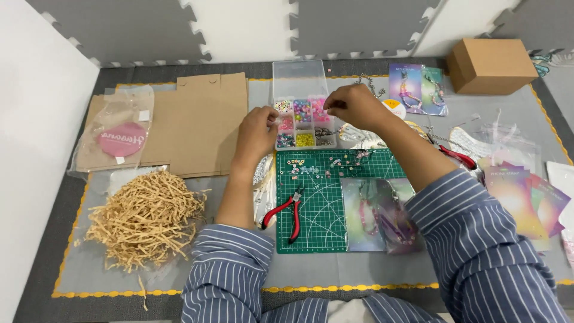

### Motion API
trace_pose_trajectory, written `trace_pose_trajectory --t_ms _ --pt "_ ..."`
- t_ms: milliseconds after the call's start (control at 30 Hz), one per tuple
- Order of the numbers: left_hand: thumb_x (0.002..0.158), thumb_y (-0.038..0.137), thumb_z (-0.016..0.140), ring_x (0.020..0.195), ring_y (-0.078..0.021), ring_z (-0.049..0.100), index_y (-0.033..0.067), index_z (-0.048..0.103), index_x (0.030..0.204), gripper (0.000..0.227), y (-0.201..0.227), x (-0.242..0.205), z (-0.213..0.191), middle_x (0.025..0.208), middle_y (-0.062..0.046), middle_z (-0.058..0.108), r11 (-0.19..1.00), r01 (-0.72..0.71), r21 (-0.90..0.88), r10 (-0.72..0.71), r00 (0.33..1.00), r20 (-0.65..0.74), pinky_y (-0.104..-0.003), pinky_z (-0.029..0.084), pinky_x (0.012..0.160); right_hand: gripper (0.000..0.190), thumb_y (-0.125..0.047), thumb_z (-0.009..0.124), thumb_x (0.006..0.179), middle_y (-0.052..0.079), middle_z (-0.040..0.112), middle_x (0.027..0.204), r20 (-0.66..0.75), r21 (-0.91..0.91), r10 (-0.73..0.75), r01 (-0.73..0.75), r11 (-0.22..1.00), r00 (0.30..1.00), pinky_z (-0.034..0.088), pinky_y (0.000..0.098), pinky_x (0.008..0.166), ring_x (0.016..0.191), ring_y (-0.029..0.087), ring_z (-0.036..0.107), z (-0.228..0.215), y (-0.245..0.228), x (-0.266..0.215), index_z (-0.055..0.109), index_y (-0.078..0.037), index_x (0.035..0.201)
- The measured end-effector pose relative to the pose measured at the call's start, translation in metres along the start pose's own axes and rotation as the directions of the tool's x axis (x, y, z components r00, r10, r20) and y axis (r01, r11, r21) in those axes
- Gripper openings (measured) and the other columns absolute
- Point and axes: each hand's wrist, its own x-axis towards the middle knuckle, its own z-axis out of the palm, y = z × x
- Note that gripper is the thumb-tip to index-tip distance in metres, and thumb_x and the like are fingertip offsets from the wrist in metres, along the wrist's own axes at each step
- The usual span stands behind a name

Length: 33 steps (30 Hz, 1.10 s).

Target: The person places beaded keychains and phone straps onto decorative cards and inserts them into plastic sleeves, using pliers and scissors to adjust components.

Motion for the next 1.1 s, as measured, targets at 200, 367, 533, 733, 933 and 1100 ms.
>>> trace_pose_trajectory --t_ms 200,367,533,733,933,1100 --pt "0.088 -0.002 0.064 0.099 -0.036 0.071 0.0047 0.07 0.113 0.027 -0.004 0.009 0.015 0.104 -0.015 0.065 1.0 0.005 0.003 -0.005 0.999 -0.048 -0.045 0.059 0.085 0.015 -0.013 0.082 0.085 0.006 0.078 0.091 -0.042 0.06 0.07 -0.067 0.996 0.997 0.057 0.0414 0.088 0.092 0.03 0.074 0.022 -0.002 0.041 0.081 -0.017 0.099" --pt "0.09 -0.002 0.063 0.102 -0.0382 0.07 0.0017 0.069 0.116 0.028 -0.006 0.016 0.02 0.108 -0.015 0.063 0.999 0.021 0.029 -0.02 0.999 -0.039 -0.046 0.059 0.085 0.016 -0.008 0.081 0.085 0.007 0.077 0.093 -0.081 0.058 -0.016 0.021 0.998 0.997 0.06 0.0407 0.085 0.09 0.031 0.075 0.084 -0.004 0.078 0.081 -0.014 0.099" --pt "0.091 0.002 0.063 0.101 -0.0387 0.07 -0.0003 0.069 0.119 0.028 -0.007 0.022 0.022 0.109 -0.016 0.061 0.998 0.053 0.036 -0.051 0.998 -0.044 -0.046 0.06 0.084 0.019 -0.004 0.079 0.085 0.007 0.078 0.095 -0.043 0.012 -0.11 0.111 0.994 0.993 0.061 0.0394 0.084 0.089 0.029 0.075 0.093 -0.008 0.086 0.081 -0.011 0.102" --pt "0.087 0.008 0.07 0.101 -0.0455 0.068 0.004 0.069 0.117 0.03 -0.008 0.02 0.022 0.112 -0.017 0.058 0.998 0.012 0.06 -0.01 0.999 -0.049 -0.054 0.059 0.084 0.022 -0.004 0.079 0.087 0.011 0.078 0.1 -0.07 0.091 -0.074 0.08 0.993 0.995 0.059 0.0474 0.087 0.096 0.036 0.073 0.025 0.007 0.042 0.08 -0.011 0.107" --pt "0.085 0.005 0.069 0.099 -0.0405 0.07 0.0074 0.07 0.117 0.033 -0.022 0.022 0.029 0.11 -0.014 0.062 0.997 0.028 0.067 -0.027 1.0 -0.012 -0.05 0.058 0.085 0.032 -0.008 0.083 0.079 0.013 0.078 0.097 0.104 0.06 0.196 -0.203 0.977 0.975 0.062 0.039 0.084 0.09 0.031 0.076 -0.001 0.043 -0.029 0.079 -0.009 0.111" --pt "0.083 0.005 0.068 0.102 -0.0367 0.07 0.0106 0.071 0.119 0.036 -0.026 0.022 0.028 0.112 -0.011 0.064 0.995 0.06 0.081 -0.059 0.998 -0.008 -0.047 0.057 0.088 0.057 -0.017 0.089 0.077 0.018 0.072 0.111 0.223 -0.052 0.183 -0.176 0.983 0.957 0.062 0.039 0.083 0.095 0.032 0.074 -0.005 0.016 -0.038 0.071 -0.003 0.13"
